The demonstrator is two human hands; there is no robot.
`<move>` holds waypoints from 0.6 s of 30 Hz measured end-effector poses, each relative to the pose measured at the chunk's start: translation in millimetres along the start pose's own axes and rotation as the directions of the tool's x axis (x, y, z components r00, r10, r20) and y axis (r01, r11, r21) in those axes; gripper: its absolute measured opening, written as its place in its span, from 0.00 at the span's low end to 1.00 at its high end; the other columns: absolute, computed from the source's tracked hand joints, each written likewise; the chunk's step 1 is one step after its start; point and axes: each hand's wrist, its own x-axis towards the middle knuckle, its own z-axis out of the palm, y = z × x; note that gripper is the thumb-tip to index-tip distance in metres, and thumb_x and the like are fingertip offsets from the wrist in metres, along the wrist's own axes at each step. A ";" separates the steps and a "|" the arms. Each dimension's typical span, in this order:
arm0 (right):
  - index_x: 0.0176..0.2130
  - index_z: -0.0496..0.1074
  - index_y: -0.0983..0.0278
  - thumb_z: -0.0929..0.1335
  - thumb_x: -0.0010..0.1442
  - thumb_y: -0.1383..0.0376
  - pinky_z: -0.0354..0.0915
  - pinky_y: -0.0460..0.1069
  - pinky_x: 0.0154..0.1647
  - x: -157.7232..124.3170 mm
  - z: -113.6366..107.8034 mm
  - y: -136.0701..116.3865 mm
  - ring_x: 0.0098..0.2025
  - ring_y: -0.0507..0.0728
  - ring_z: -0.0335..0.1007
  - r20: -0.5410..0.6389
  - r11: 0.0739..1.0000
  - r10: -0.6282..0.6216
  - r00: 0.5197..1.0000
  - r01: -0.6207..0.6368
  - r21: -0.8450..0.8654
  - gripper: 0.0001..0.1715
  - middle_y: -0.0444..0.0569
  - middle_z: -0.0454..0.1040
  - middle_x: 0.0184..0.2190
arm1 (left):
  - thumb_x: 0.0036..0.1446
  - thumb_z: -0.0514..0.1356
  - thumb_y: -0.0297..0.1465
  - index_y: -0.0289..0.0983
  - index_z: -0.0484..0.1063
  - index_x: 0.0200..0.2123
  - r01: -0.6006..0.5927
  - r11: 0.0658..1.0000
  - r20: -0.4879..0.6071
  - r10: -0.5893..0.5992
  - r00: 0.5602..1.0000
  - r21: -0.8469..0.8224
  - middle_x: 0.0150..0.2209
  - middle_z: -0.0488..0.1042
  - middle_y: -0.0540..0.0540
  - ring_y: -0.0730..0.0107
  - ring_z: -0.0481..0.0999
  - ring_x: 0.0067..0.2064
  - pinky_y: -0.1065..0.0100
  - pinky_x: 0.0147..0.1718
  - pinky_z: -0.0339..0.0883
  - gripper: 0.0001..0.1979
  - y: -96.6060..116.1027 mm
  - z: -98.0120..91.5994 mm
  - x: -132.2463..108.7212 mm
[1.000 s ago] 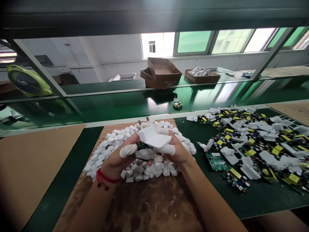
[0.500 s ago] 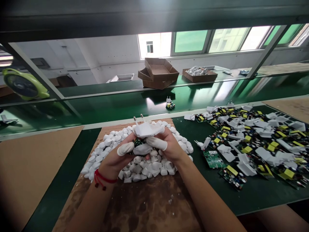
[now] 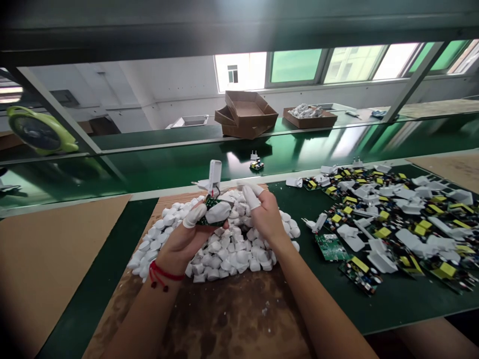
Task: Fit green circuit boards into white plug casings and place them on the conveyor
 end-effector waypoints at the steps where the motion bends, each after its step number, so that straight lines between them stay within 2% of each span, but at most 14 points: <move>1: 0.44 0.74 0.65 0.60 0.63 0.61 0.62 0.55 0.49 2.3 -2.8 2.0 0.52 0.63 0.66 -0.016 0.967 -0.003 1.000 -0.001 -0.255 0.18 0.55 0.74 0.46 | 0.48 0.67 0.39 0.39 0.72 0.49 -0.006 1.000 -0.013 0.006 1.000 0.003 0.39 0.77 0.46 0.66 0.75 0.34 0.64 0.34 0.71 0.24 -0.1 -0.7 0.2; 2: 0.41 0.74 0.66 0.61 0.60 0.65 0.61 0.55 0.49 4.2 -5.2 3.7 0.52 0.64 0.64 0.004 0.883 0.008 1.000 -0.005 -0.469 0.16 0.57 0.74 0.45 | 0.49 0.66 0.40 0.39 0.72 0.49 -0.014 1.000 -0.020 0.014 1.000 0.005 0.39 0.77 0.45 0.65 0.75 0.35 0.63 0.35 0.71 0.24 0.0 -1.5 0.6; 3: 0.35 0.75 0.67 0.62 0.57 0.68 0.60 0.55 0.47 5.8 -6.9 4.9 0.51 0.65 0.64 0.039 0.789 0.033 0.999 -0.002 -0.615 0.12 0.58 0.74 0.42 | 0.50 0.65 0.40 0.38 0.72 0.50 -0.025 1.000 -0.019 0.025 1.000 0.009 0.40 0.77 0.45 0.64 0.75 0.36 0.62 0.36 0.71 0.24 0.2 -2.2 0.9; 4: 0.30 0.73 0.66 0.63 0.53 0.71 0.60 0.55 0.44 6.8 -8.0 5.6 0.47 0.66 0.65 0.078 0.720 0.064 0.995 0.008 -0.694 0.10 0.58 0.75 0.37 | 0.50 0.64 0.41 0.38 0.71 0.50 -0.037 0.999 -0.013 0.037 0.999 0.013 0.40 0.77 0.44 0.63 0.75 0.37 0.61 0.36 0.71 0.24 0.7 -2.7 1.1; 5: 0.25 0.71 0.66 0.63 0.50 0.73 0.60 0.53 0.40 7.4 -8.4 5.6 0.43 0.65 0.66 0.118 0.689 0.093 0.989 0.022 -0.724 0.09 0.57 0.74 0.32 | 0.50 0.64 0.41 0.38 0.71 0.50 -0.048 0.999 -0.007 0.048 0.999 0.016 0.41 0.76 0.44 0.63 0.75 0.38 0.62 0.35 0.71 0.24 1.4 -2.9 1.2; 8: 0.20 0.66 0.64 0.62 0.46 0.76 0.55 0.50 0.32 7.3 -7.7 2.3 0.34 0.60 0.66 0.182 0.643 0.136 0.974 0.053 -0.764 0.09 0.53 0.71 0.26 | 0.50 0.64 0.41 0.38 0.70 0.50 -0.061 0.998 -0.005 0.061 0.998 0.023 0.42 0.76 0.43 0.61 0.75 0.40 0.65 0.32 0.69 0.25 4.2 -2.0 -0.4; 13: 0.22 0.66 0.65 0.63 0.47 0.74 0.48 0.49 0.27 5.6 -11.4 -6.3 0.30 0.58 0.63 0.226 0.582 0.171 0.959 0.087 -0.809 0.07 0.53 0.69 0.26 | 0.51 0.64 0.39 0.37 0.71 0.48 -0.051 0.999 -0.044 0.052 0.998 0.011 0.41 0.76 0.44 0.64 0.76 0.37 0.65 0.32 0.69 0.22 6.5 -0.4 -3.6; 18: 0.21 0.65 0.64 0.64 0.47 0.71 0.47 0.47 0.26 3.7 -23.5 -6.1 0.26 0.55 0.61 0.307 0.578 0.180 0.934 0.152 -0.802 0.05 0.50 0.69 0.26 | 0.51 0.64 0.39 0.37 0.70 0.50 -0.063 0.998 -0.054 0.063 0.997 -0.004 0.40 0.77 0.44 0.66 0.74 0.34 0.65 0.32 0.68 0.23 6.5 -0.4 -2.9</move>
